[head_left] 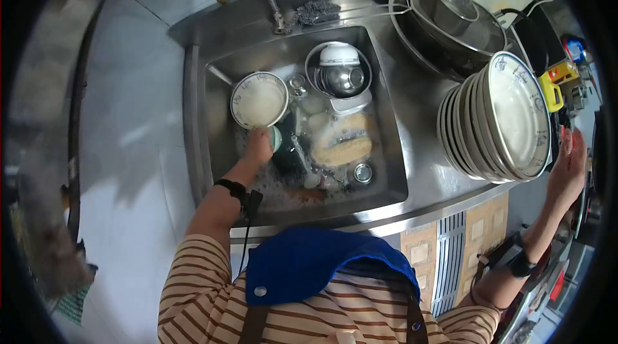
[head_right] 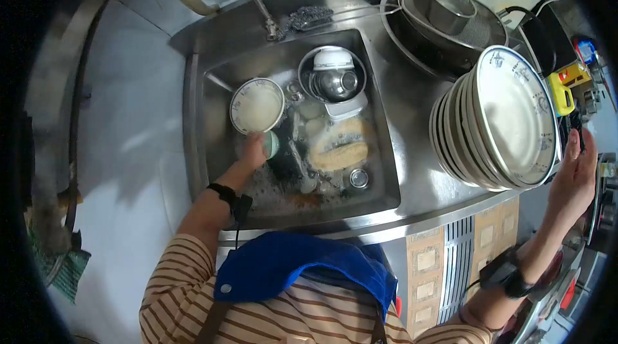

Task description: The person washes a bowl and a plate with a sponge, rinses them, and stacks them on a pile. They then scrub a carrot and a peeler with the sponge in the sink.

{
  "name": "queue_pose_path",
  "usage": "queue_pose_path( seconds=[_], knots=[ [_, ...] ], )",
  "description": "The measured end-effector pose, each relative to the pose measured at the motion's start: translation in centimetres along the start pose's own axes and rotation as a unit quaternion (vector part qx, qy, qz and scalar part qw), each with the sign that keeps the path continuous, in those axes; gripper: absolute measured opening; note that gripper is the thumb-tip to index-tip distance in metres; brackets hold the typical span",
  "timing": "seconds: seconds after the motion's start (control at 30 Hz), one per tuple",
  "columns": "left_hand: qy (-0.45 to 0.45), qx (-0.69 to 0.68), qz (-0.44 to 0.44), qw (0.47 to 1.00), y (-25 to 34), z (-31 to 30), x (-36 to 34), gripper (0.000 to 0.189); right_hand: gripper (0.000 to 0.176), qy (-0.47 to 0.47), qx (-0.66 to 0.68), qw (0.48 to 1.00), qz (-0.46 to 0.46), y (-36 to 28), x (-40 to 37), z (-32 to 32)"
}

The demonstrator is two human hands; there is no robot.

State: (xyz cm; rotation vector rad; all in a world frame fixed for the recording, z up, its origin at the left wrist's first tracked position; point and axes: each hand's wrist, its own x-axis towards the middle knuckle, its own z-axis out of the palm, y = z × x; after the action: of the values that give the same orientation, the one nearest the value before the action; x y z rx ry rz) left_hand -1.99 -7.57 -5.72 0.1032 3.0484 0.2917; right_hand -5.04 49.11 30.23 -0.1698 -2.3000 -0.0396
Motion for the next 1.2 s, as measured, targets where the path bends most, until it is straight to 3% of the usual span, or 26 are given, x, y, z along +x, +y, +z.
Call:
queue_pose_path(
  seconds=[0.03,0.07,0.1,0.13,0.17,0.2,0.23,0.27,0.33,0.4,0.43,0.47,0.53,0.57,0.6,0.63,0.7,0.73,0.8,0.83,0.9,0.97,1.0,1.07,1.17,1.2],
  knots=[
    [-0.004,0.044,-0.014,0.999,0.1,0.3,0.5,0.048,0.03,-0.048,0.109,0.993,0.015,-4.6,-0.7,-1.0],
    [-0.007,0.088,-0.027,0.996,0.1,0.4,1.1,0.051,0.025,-0.007,0.253,0.962,-0.1,-8.9,-1.7,-0.6],
    [-0.069,0.082,-0.026,0.994,0.1,-0.1,1.9,0.057,0.024,-0.124,0.545,0.819,0.131,-11.5,-4.1,0.6],
    [-0.075,0.081,-0.024,0.994,0.3,0.3,2.3,0.057,0.027,-0.202,0.494,0.846,-0.005,-15.5,-5.9,2.6],
    [-0.08,0.081,-0.046,0.992,0.5,0.9,2.8,0.057,0.026,-0.185,0.365,0.892,-0.191,-18.8,-7.2,5.0],
    [-0.084,0.083,-0.069,0.991,0.2,1.5,3.2,0.056,0.025,-0.321,0.307,0.874,-0.198,-22.2,-9.8,7.1],
    [-0.085,0.085,-0.069,0.99,-0.1,2.3,3.5,0.056,0.028,-0.327,0.355,0.839,-0.253,-24.0,-14.1,11.7],
    [-0.107,0.099,-0.077,0.986,-0.5,3.1,3.8,0.056,0.022,-0.395,0.287,0.823,-0.289,-26.0,-16.6,13.5],
    [-0.133,0.115,-0.085,0.981,-0.8,3.2,4.9,0.056,0.028,-0.471,0.215,0.78,-0.352,-28.0,-23.9,19.6],
    [-0.206,0.1,-0.157,0.961,-0.1,1.6,6.1,0.045,0.032,-0.491,0.146,0.763,-0.395,-28.2,-28.6,22.6],
    [-0.21,0.101,-0.16,0.959,-0.4,1.5,6.4,0.045,0.036,-0.504,0.073,0.741,-0.438,-28.1,-30.0,23.8],
    [-0.188,0.119,-0.126,0.967,-0.9,1.6,6.6,0.033,0.036,-0.505,0.077,0.737,-0.442,-28.3,-30.3,25.1],
    [-0.174,0.138,-0.096,0.97,-2.3,2.6,6.3,0.024,0.038,-0.698,0.006,0.609,-0.376,-28.5,-31.4,27.4],
    [-0.082,0.115,-0.053,0.989,-3.2,4.0,5.8,0.018,0.035,-0.637,0.009,0.647,-0.42,-27.7,-31.7,27.5],
    [0.012,0.092,-0.009,0.996,-4.1,5.1,5.5,0.016,0.035,-0.64,0.013,0.641,-0.423,-27.4,-31.9,28.0],
    [0.005,0.092,-0.012,0.996,-4.0,4.7,5.5,0.016,0.034,-0.644,0.054,0.671,-0.364,-27.3,-30.0,27.7],
    [0.056,-0.115,-0.131,0.983,-2.7,1.5,6.5,0.018,0.034,-0.629,0.154,0.719,-0.251,-26.9,-26.1,26.5],
    [0.056,-0.116,-0.135,0.983,-2.6,-0.4,6.7,0.018,0.037,-0.608,0.214,0.738,-0.2,-26.8,-24.4,25.9],
    [-0.048,-0.216,-0.164,0.961,-2.7,-4.6,7.0,0.02,0.041,-0.463,0.369,0.792,-0.149,-26.2,-22.7,25.7],
    [-0.046,-0.216,-0.164,0.961,-1.9,-6.4,6.5,0.02,0.035,-0.469,0.378,0.791,-0.112,-26.7,-20.4,24.0],
    [-0.13,-0.225,-0.099,0.96,0.0,-8.9,4.5,0.019,0.032,-0.458,0.405,0.787,-0.086,-26.5,-18.1,22.6],
    [-0.151,-0.144,0.094,0.973,1.6,-9.0,2.4,0.016,0.026,-0.472,0.441,0.763,-0.032,-26.3,-15.8,20.6],
    [-0.173,-0.142,0.123,0.967,2.9,-8.5,1.2,0.014,0.026,-0.471,0.442,0.763,-0.035,-26.3,-15.6,19.8],
    [-0.222,-0.174,0.189,0.941,5.4,-7.2,0.0,0.011,0.028,-0.473,0.517,0.711,-0.057,-26.2,-15.4,18.6],
    [-0.328,-0.167,0.258,0.893,8.1,-3.8,-0.1,0.011,0.038,-0.547,0.484,0.668,-0.143,-27.0,-15.9,17.9],
    [-0.325,-0.165,0.255,0.896,8.4,-2.9,0.0,0.011,0.042,-0.564,0.457,0.662,-0.187,-27.4,-16.7,18.4]
  ],
)
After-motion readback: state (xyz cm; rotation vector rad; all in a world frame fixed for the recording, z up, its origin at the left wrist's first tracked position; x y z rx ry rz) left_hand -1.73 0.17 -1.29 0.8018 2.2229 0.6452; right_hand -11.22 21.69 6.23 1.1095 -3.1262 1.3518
